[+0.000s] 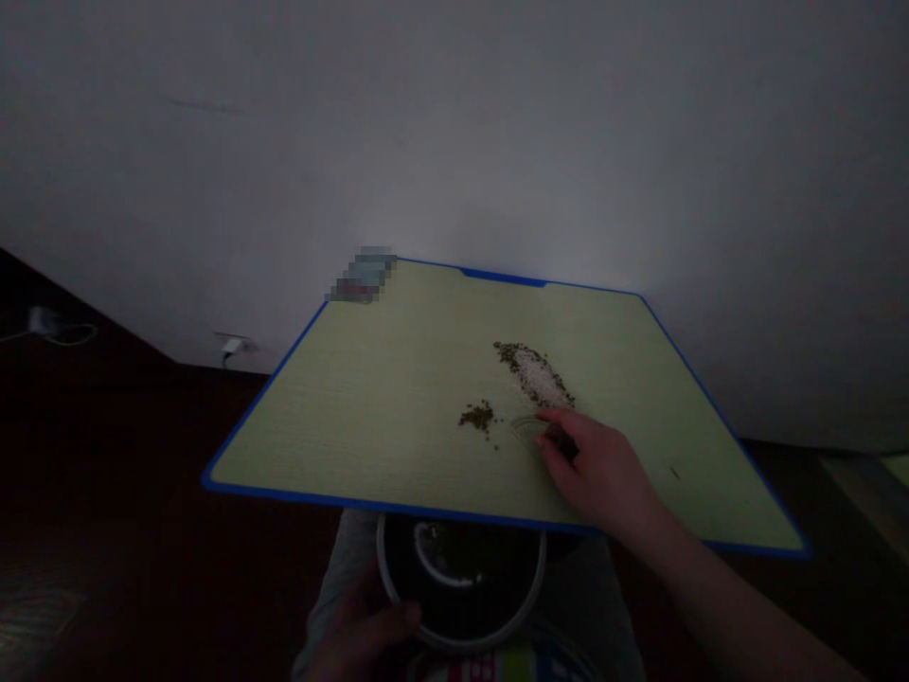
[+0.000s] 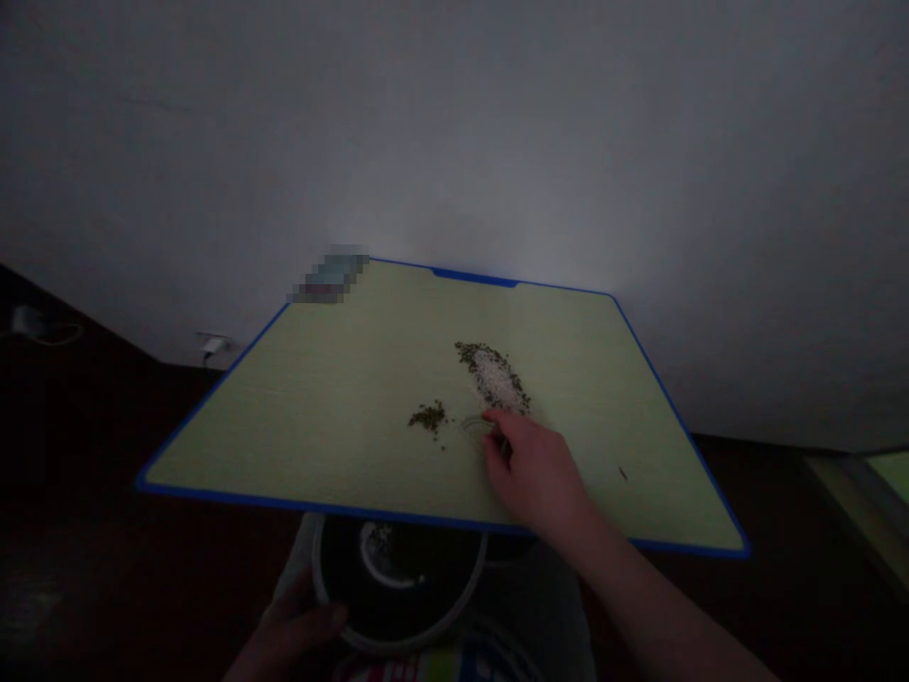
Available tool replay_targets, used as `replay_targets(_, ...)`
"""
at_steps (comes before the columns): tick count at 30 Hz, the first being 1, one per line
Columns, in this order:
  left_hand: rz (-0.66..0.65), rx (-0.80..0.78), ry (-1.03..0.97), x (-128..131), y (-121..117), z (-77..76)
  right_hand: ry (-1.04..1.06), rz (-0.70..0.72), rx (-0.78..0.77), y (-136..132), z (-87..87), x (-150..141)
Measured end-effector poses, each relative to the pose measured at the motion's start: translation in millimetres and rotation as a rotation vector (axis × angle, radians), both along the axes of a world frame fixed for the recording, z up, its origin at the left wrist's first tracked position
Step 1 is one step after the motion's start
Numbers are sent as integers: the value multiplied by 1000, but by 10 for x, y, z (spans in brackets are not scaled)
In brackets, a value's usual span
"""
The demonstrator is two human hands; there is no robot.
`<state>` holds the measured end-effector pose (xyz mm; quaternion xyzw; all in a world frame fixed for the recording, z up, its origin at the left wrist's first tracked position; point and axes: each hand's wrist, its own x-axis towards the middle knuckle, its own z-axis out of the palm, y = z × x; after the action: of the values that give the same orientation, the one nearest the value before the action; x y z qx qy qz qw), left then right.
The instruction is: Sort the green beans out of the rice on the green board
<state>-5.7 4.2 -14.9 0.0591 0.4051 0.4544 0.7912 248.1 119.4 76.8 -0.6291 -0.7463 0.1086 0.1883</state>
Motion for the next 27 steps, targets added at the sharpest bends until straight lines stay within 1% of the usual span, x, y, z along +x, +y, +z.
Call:
replay_targets(5, -9, 3, -31, 2, 0, 15, 1, 19, -7, 151, 11, -8)
replay_targets(10, -14, -14, -22, -9, -12, 13, -18, 129, -20, 277, 43, -7)
replay_targets(15, -9, -11, -32, -9, -14, 3, -8, 241, -34, 286, 70, 25)
replay_targets(18, 4, -5, -28, 7, -8, 15, 15, 277, -35, 255, 68, 69)
replay_targets(20, 5, -8, -24, 19, -4, 20, 25, 272, -28, 215, 66, 104)
replay_targets(23, 9, -5, -17, 25, -1, 10, 22, 201, -13, 116, 67, 138)
replay_targets(25, 13, -3, -24, 18, -4, -5, 13, 165, -8, 36, 65, 128)
replay_targets(27, 8, -21, -27, 7, -13, -19, 11, 160, -8, -34, 57, 88)
